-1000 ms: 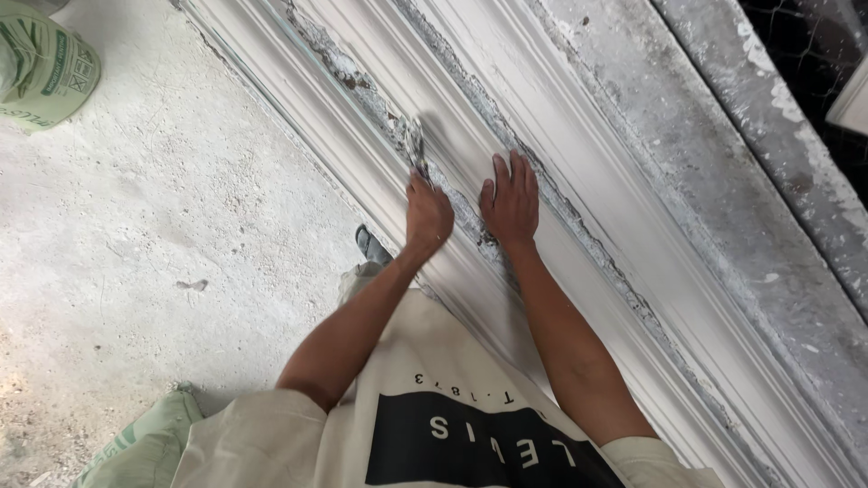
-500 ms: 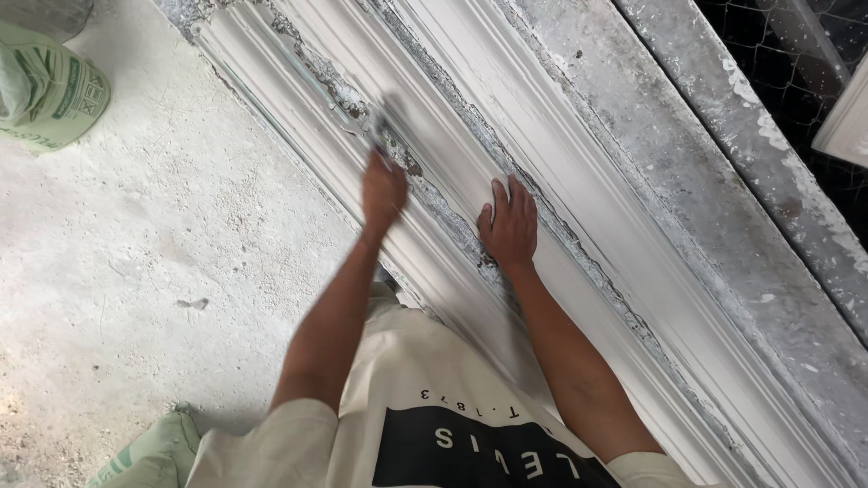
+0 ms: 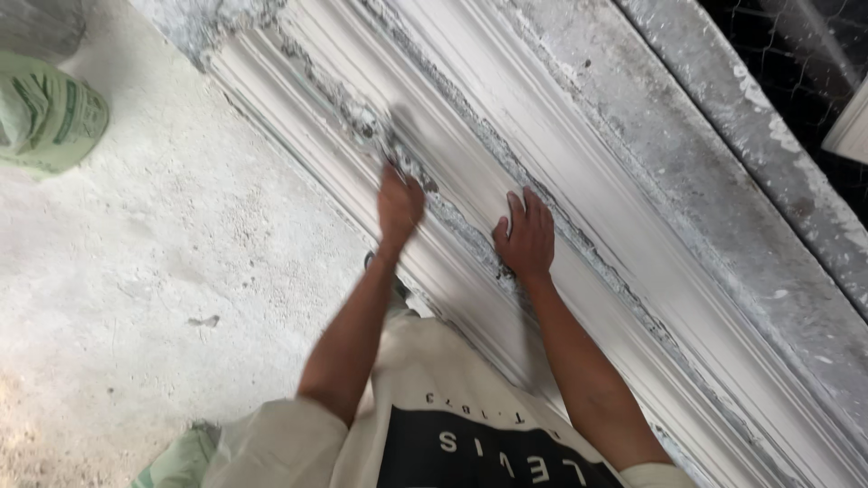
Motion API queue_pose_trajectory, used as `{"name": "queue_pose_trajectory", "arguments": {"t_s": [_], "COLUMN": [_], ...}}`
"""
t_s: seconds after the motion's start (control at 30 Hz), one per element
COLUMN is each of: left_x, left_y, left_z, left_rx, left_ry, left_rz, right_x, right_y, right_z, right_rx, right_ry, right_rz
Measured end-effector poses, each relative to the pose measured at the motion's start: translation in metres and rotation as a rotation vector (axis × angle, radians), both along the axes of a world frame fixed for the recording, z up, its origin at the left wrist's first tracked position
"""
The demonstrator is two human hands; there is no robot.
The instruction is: The person uses a small putty knife to scrape dried plaster residue off fluted decorative molding strips laid on the workshop floor. They work along the grooves of each strip, repositioning the pieces and moving between them to clean the recessed channels.
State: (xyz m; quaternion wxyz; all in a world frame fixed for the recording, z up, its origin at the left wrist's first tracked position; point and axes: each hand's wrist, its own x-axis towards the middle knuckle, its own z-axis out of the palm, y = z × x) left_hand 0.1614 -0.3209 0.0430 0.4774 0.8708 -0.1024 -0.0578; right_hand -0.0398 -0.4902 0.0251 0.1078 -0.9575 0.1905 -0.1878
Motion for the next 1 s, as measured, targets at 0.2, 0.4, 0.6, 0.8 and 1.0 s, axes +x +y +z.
{"name": "queue_pose_trajectory", "arguments": {"t_s": [0.2, 0.4, 0.6, 0.8, 1.0], "left_x": [0.031, 0.026, 0.052, 0.035, 0.053], "left_y": [-0.002, -0.009, 0.005, 0.054, 0.106], "left_z": [0.009, -0.012, -0.002, 0.027, 0.038], "left_rx": [0.059, 0.031, -0.261, -0.290, 0.141], "left_ry": [0.411, -0.054, 0.489, 0.402, -0.080], "left_rz": [0.031, -0.016, 0.105, -0.154, -0.736], "right_x": [-0.001, 0.001, 0.001, 0.000, -0.004], "right_y": [0.000, 0.000, 0.000, -0.001, 0.000], "right_z": [0.000, 0.004, 0.006, 0.004, 0.003], "right_rx": [0.022, 0.019, 0.016, 0.012, -0.004], "right_ry": [0.027, 0.026, 0.049, 0.042, 0.017], "right_rz": [-0.001, -0.025, -0.057, -0.062, -0.053]}}
